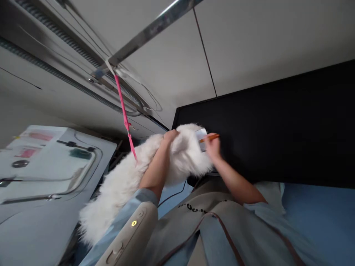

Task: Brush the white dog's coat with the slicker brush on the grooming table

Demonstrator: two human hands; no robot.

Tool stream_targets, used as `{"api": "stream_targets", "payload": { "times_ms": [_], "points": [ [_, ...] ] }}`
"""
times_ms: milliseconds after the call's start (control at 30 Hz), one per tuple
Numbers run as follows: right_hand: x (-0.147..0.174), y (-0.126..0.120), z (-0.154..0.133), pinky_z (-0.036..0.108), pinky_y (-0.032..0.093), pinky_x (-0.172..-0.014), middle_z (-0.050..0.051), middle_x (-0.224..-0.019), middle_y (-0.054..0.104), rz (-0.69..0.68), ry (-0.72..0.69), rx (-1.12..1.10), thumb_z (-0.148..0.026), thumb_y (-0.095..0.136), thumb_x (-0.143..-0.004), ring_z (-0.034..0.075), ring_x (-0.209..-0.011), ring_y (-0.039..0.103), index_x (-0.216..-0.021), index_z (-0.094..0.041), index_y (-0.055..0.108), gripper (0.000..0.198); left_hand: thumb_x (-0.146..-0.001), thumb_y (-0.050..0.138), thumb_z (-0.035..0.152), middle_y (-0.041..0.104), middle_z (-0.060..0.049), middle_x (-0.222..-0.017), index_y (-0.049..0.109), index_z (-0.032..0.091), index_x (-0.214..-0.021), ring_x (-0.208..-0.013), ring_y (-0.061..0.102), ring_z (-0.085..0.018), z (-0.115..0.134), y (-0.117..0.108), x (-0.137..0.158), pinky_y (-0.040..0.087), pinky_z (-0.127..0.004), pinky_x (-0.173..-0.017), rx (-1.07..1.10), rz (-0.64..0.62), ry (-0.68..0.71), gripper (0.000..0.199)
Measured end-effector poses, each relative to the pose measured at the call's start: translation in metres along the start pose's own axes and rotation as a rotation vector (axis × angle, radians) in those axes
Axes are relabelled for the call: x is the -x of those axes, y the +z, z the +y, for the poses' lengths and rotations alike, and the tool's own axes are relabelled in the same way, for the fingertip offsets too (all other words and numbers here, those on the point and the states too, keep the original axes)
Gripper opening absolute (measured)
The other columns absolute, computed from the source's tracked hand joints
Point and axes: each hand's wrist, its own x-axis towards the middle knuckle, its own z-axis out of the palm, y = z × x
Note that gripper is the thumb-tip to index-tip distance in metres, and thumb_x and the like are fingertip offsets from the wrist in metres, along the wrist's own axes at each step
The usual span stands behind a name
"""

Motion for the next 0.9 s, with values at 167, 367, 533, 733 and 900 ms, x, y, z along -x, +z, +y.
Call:
{"api": "stream_targets", "payload": {
  "times_ms": [167, 367, 533, 733, 900],
  "points": [
    [-0.003, 0.007, 0.009, 0.036, 0.053, -0.07, 0.0, -0.072, 0.063, -0.155, 0.242, -0.151, -0.057, 0.072, -0.072, 0.02, -0.071, 0.062, -0.075, -0.024, 0.05, 0.04, -0.099, 0.047, 0.028, 0.069, -0.023, -0.124, 0.072, 0.007, -0.122, -0.122, 0.064, -0.032, 0.007, 0.003, 0.014, 0.05, -0.035, -0.099, 0.023, 0.022, -0.005, 0.041],
    [0.023, 0.011, -0.004, 0.033, 0.054, -0.078, 0.002, -0.082, 0.068, -0.145, 0.09, -0.14, -0.052, 0.073, -0.076, 0.018, -0.08, 0.065, -0.08, -0.023, 0.056, 0.034, -0.105, 0.035, 0.035, 0.062, -0.015, -0.139, 0.061, 0.01, -0.139, -0.132, 0.058, -0.024, -0.009, -0.024, 0.064, 0.044, -0.031, -0.108, 0.275, 0.304, 0.177, 0.049],
    [0.026, 0.037, -0.02, 0.032, 0.052, -0.052, 0.003, -0.07, 0.068, -0.301, 0.239, -0.251, -0.057, 0.079, -0.065, 0.02, -0.06, 0.063, -0.073, -0.024, 0.052, 0.044, -0.103, 0.041, 0.036, 0.066, -0.016, -0.133, 0.065, 0.009, -0.132, -0.124, 0.062, -0.027, -0.07, -0.02, 0.118, 0.046, -0.036, -0.107, 0.307, 0.403, 0.157, 0.046],
    [0.035, 0.061, -0.033, 0.035, 0.058, -0.078, 0.003, -0.083, 0.07, -0.212, 0.087, -0.278, -0.053, 0.078, -0.07, 0.02, -0.082, 0.07, -0.082, -0.024, 0.052, 0.041, -0.096, 0.041, 0.011, 0.059, -0.023, -0.138, 0.053, 0.005, -0.142, -0.126, 0.059, -0.032, -0.11, 0.021, 0.133, 0.045, -0.043, -0.108, 0.036, 0.38, -0.017, 0.048],
    [0.039, 0.082, -0.037, 0.034, 0.059, -0.069, 0.004, -0.079, 0.071, -0.362, 0.117, -0.255, -0.055, 0.076, -0.072, 0.02, -0.074, 0.069, -0.078, -0.022, 0.056, 0.039, -0.093, 0.041, 0.01, 0.055, -0.023, -0.144, 0.05, 0.006, -0.145, -0.131, 0.057, -0.029, -0.099, 0.028, 0.124, 0.044, -0.038, -0.11, 0.044, 0.407, 0.008, 0.053]
  ]
}}
